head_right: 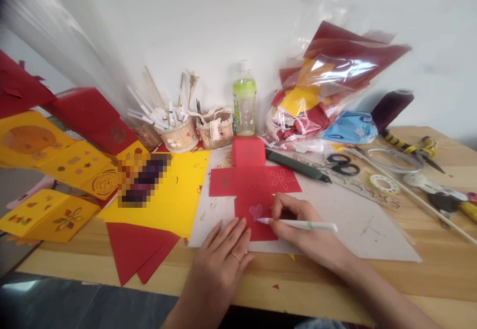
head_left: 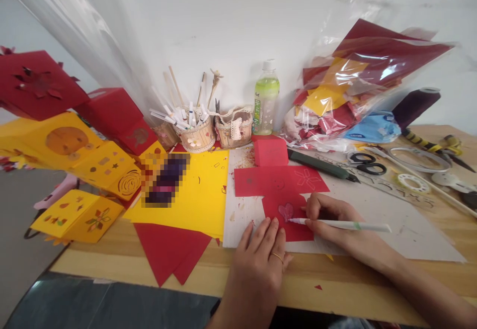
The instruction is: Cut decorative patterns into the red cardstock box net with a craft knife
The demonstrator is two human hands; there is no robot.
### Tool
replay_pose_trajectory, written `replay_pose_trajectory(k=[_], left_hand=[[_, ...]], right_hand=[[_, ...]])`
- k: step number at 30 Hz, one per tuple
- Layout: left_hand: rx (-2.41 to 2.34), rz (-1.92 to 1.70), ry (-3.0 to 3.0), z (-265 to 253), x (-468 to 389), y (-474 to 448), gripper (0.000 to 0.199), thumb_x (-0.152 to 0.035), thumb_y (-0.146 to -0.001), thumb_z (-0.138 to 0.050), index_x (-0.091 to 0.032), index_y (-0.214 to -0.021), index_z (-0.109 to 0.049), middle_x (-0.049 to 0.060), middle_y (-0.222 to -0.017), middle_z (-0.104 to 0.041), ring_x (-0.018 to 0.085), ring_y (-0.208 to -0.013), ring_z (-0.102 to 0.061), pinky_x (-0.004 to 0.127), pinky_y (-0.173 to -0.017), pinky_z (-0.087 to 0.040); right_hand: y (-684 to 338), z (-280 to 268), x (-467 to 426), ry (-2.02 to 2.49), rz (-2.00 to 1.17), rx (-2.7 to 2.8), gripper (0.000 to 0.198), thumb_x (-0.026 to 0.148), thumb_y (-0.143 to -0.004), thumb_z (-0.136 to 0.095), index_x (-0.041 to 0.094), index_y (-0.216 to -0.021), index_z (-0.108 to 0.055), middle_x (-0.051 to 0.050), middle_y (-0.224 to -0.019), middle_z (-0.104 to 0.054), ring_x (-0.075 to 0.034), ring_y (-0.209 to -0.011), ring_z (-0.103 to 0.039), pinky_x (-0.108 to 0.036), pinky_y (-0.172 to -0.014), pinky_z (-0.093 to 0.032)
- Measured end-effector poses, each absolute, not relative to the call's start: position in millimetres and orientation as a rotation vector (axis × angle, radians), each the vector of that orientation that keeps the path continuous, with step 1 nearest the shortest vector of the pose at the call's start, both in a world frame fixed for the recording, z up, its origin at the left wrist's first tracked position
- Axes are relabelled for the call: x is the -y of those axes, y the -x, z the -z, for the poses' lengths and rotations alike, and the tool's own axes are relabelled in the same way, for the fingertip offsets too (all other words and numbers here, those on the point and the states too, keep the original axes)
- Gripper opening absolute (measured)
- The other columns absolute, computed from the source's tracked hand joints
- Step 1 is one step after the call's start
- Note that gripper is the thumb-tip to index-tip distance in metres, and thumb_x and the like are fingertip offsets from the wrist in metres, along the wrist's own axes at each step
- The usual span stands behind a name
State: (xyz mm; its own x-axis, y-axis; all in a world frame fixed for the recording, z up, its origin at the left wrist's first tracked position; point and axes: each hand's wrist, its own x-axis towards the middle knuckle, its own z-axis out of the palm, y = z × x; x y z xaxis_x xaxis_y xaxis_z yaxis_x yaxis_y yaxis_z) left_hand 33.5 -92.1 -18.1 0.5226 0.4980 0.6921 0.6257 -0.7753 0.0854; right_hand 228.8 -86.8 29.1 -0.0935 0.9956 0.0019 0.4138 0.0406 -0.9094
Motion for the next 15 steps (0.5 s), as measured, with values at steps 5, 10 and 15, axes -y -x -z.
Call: replay_pose_trajectory(k=[5, 10, 15], left_hand=[[0.960, 1.076, 2.593, 18.3, 92.0, -34.3, 0.030, -0.022, -0.096, -0.037, -0.009, -0.103, -0.063, 0.010, -0.109, -0.066, 0.020, -0.102, -0.061, 0.037, -0.083, -0.053], [0.954, 1.091, 2.591, 21.3, 91.4, -33.2, 0.026, -0.022, -0.094, -0.042, -0.009, -0.103, -0.062, 0.010, -0.110, -0.065, 0.020, -0.103, -0.060, 0.036, -0.086, -0.051], [0.950, 1.054, 2.617, 21.7, 91.7, -32.4, 0.027, -0.023, -0.094, -0.041, -0.008, -0.105, -0.062, 0.011, -0.111, -0.065, 0.021, -0.104, -0.060, 0.038, -0.086, -0.052]], right_hand=[[-226.7, -32.5, 87.1, 1.461, -1.004, 1.553, 0.022, 0.027, -0.076, -0.054, 0.022, -0.061, -0.040, 0.004, -0.060, -0.044, -0.014, -0.059, -0.041, -0.027, -0.054, -0.032], [-225.7, -32.1, 85.9, 1.471, -0.980, 1.582, 0.020, 0.027, -0.077, -0.054, 0.022, -0.062, -0.042, 0.003, -0.061, -0.046, -0.014, -0.059, -0.042, -0.026, -0.055, -0.033], [-229.2, -29.3, 85.2, 1.468, -0.946, 1.507, 0.020, 0.030, -0.076, -0.055, 0.022, -0.062, -0.043, 0.004, -0.060, -0.046, -0.013, -0.058, -0.040, -0.026, -0.053, -0.031]])
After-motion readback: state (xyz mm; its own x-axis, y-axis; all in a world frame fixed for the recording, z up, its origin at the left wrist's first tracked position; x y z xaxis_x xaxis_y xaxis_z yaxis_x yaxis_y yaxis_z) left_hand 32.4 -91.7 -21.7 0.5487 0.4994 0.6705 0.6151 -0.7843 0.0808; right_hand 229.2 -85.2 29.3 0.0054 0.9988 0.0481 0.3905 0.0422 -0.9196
